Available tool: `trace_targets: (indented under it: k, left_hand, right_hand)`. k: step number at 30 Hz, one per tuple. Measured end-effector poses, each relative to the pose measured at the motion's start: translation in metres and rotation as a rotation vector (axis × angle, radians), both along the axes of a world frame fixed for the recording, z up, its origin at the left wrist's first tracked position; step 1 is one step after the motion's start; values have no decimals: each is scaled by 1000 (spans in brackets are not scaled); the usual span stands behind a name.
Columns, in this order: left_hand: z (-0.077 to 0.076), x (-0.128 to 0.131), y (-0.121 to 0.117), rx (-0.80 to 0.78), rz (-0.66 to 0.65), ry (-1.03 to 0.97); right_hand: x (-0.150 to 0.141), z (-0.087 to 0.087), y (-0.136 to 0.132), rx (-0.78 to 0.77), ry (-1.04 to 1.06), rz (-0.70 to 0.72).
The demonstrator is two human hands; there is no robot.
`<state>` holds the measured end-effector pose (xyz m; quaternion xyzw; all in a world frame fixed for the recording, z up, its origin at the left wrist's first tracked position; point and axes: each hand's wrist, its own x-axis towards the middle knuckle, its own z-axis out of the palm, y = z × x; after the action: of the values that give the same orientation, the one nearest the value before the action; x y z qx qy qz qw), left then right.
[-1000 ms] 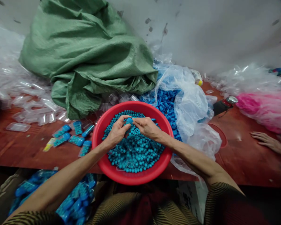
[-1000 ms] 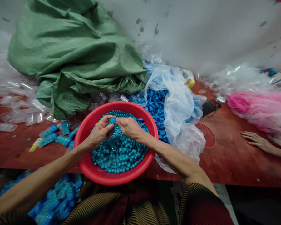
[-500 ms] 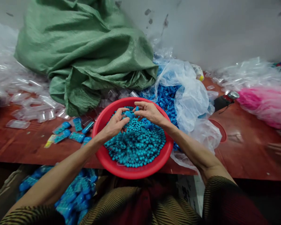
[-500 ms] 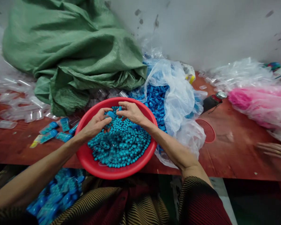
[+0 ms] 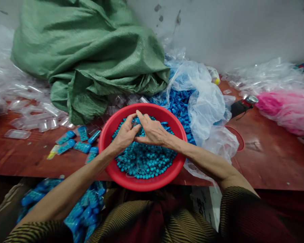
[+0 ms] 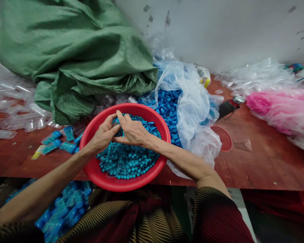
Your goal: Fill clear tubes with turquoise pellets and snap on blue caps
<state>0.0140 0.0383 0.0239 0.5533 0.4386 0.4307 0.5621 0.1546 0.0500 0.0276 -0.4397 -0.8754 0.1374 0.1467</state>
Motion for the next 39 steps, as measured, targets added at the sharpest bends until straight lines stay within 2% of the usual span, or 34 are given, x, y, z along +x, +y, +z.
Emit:
trace_targets:
  k: [4, 7, 10, 14, 17, 20, 23, 25, 28, 30, 33, 36, 39]
  left_hand:
    - [-3, 0, -4, -28, 32, -32]
    - [-3, -4, -6, -141, -42, -70]
    - [-3, -8, -6, -215, -121, -161]
    - [-5, -6, -5, -191, -56, -272]
    - [-7, -4, -6, -181, 7, -259]
    - [-10, -4, -7, -220, 3, -248]
    - [-13, -4, -7, -260, 25, -192]
    - [-11, -2, -4, -238, 65, -147]
    - [0, 0, 4, -94, 73, -151]
    - [10, 1, 10, -30, 54, -179]
    - [22, 6, 15, -47, 111, -218]
    - [20, 12, 13, -51, 210, -213]
    - [9, 15, 9, 5, 267, -162]
  right_hand:
    - [2, -3, -2, -9, 92, 17]
    - [9, 0, 0, -95, 176, 92]
    - [13, 2, -1, -138, 183, 108]
    - [10, -5, -6, -70, 138, 71]
    - [7, -12, -8, -57, 135, 11]
    - [4, -16, -10, -76, 174, 20]
    - [0, -14, -12, -88, 82, 21]
    - [-4, -8, -12, -89, -33, -12]
    - [-9, 7, -9, -13, -123, -98]
    - [-10, 16, -3, 53, -122, -131]
    - [-10, 22, 7, 103, -72, -105]
    - [-8, 18, 11, 96, -22, -64]
    - [-11, 9, 8, 74, -7, -52]
